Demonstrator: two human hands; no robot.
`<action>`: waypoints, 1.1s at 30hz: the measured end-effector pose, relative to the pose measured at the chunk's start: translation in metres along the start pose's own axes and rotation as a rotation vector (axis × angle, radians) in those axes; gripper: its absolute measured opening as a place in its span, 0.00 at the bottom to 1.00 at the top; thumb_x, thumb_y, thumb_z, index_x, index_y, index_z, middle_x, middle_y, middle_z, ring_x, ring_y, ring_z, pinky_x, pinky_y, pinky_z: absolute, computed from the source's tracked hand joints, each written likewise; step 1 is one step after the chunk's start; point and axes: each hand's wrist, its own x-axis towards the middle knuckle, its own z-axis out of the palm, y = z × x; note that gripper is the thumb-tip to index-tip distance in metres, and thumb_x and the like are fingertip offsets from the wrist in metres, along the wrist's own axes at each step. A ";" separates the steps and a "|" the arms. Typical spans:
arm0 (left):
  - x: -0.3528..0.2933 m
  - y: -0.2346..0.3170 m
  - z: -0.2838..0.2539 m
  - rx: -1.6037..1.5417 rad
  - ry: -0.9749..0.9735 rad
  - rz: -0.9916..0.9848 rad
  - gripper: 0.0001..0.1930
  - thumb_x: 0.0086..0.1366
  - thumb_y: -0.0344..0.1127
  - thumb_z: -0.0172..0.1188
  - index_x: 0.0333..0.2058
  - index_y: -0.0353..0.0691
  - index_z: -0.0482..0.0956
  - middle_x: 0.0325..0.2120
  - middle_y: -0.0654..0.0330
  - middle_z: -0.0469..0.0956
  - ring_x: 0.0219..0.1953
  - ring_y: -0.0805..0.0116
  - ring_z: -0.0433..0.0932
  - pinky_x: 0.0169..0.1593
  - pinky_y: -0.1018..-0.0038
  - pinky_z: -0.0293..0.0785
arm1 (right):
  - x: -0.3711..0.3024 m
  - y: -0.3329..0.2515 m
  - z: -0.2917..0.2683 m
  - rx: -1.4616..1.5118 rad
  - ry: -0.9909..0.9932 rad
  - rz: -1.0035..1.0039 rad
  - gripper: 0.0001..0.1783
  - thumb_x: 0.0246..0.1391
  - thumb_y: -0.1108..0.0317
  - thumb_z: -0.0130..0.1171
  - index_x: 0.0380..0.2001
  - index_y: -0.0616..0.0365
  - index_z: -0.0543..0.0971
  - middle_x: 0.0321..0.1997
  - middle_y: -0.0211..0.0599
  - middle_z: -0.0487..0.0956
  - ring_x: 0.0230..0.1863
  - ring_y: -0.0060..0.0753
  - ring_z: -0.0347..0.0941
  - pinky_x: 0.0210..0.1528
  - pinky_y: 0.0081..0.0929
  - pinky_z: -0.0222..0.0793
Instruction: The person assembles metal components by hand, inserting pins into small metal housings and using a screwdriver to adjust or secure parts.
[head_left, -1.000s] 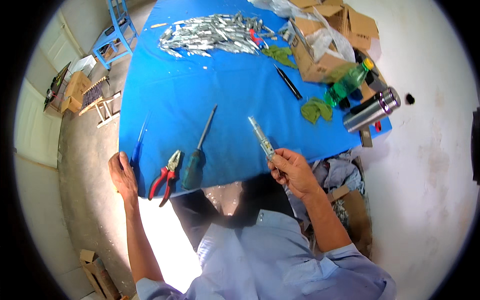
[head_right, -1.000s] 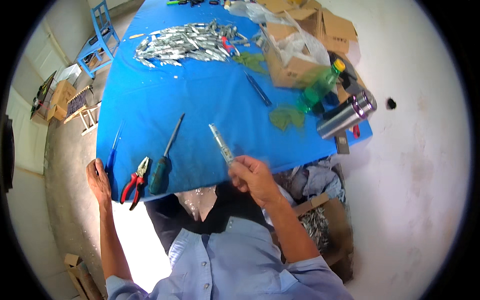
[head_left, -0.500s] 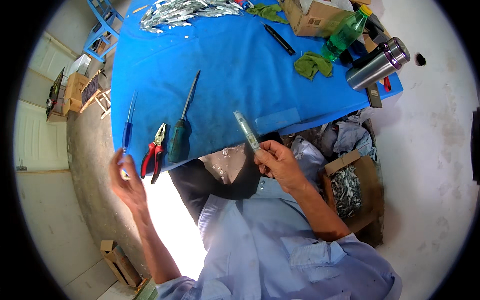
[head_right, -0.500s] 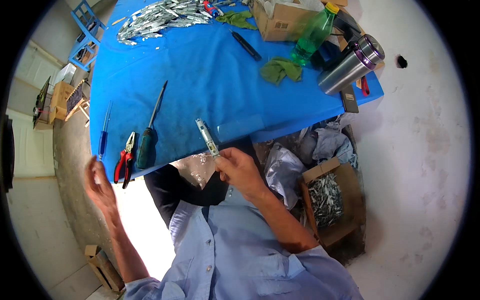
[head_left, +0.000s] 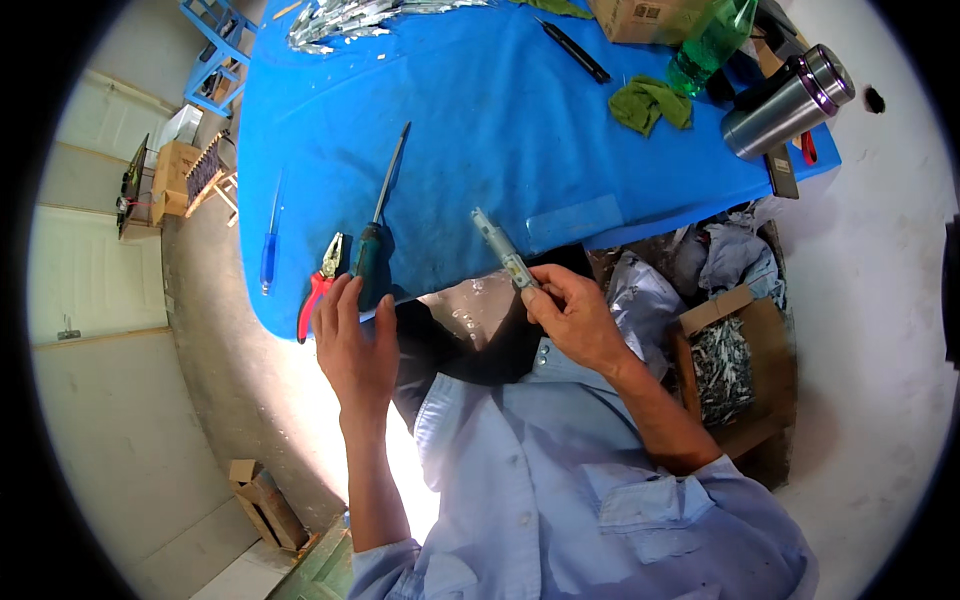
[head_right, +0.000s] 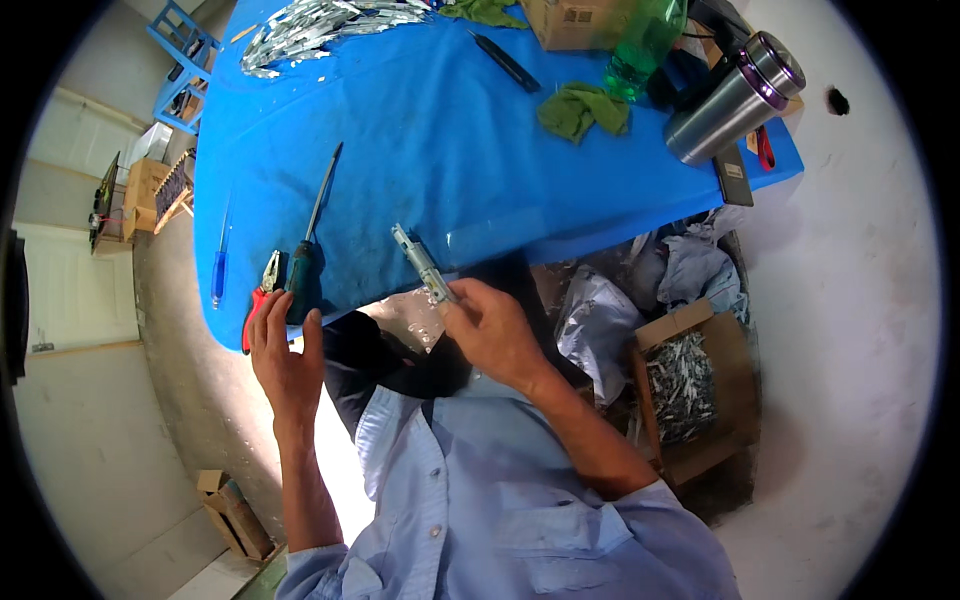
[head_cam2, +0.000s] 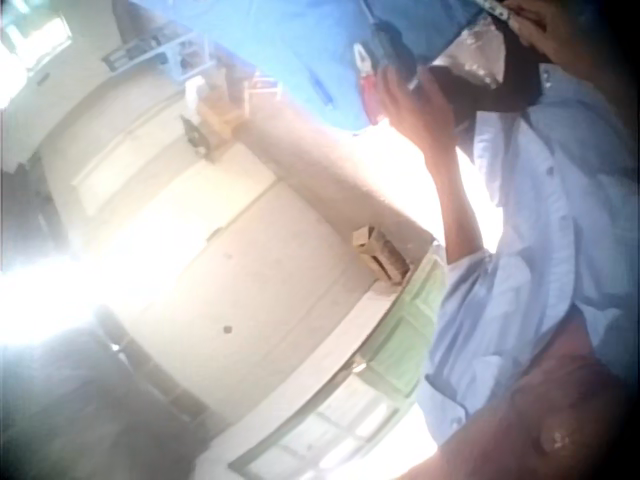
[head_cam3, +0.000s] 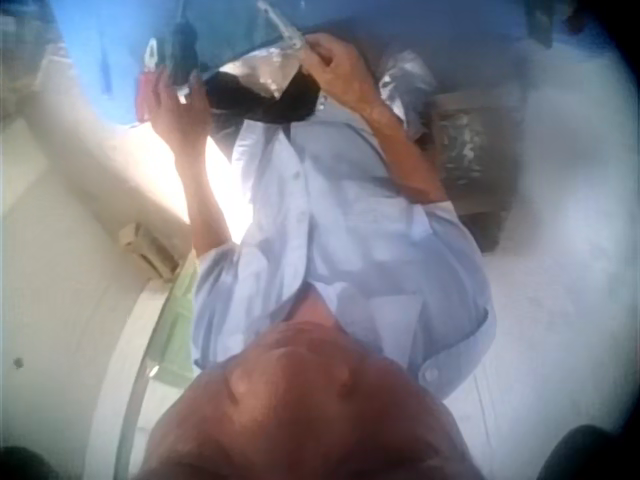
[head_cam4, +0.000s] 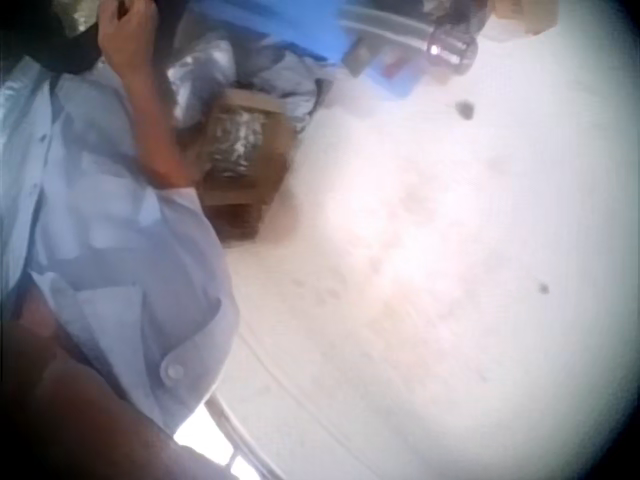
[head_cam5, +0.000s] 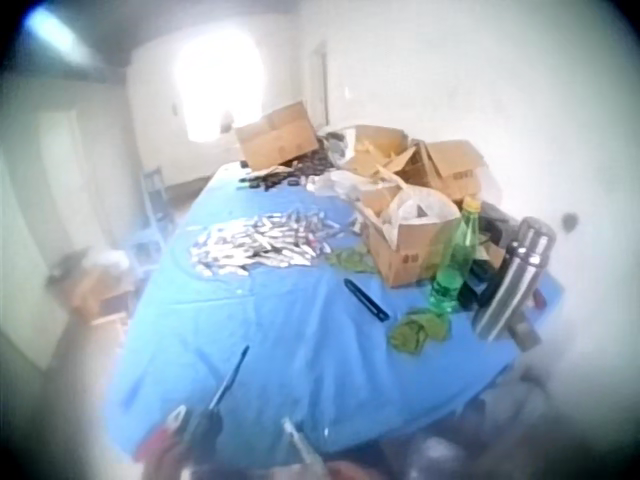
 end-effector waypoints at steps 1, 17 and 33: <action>0.004 0.001 0.002 0.023 -0.005 0.002 0.19 0.65 0.35 0.68 0.52 0.36 0.80 0.52 0.48 0.80 0.59 0.46 0.76 0.62 0.55 0.72 | -0.001 0.001 -0.002 0.017 -0.005 0.012 0.15 0.64 0.68 0.59 0.49 0.69 0.80 0.35 0.35 0.83 0.35 0.19 0.77 0.39 0.23 0.73; 0.035 0.003 0.015 0.119 -0.046 0.043 0.17 0.63 0.35 0.67 0.49 0.32 0.80 0.39 0.50 0.81 0.43 0.52 0.78 0.48 0.62 0.76 | -0.001 -0.004 -0.019 0.154 -0.107 0.093 0.15 0.68 0.66 0.56 0.48 0.67 0.80 0.22 0.25 0.75 0.23 0.14 0.66 0.25 0.19 0.62; -0.019 -0.007 -0.016 -1.218 -0.322 -0.787 0.19 0.66 0.35 0.60 0.52 0.31 0.77 0.33 0.61 0.80 0.29 0.77 0.76 0.31 0.81 0.71 | 0.010 0.002 -0.011 0.153 -0.111 0.169 0.15 0.66 0.61 0.54 0.42 0.63 0.80 0.25 0.27 0.77 0.22 0.14 0.66 0.23 0.17 0.61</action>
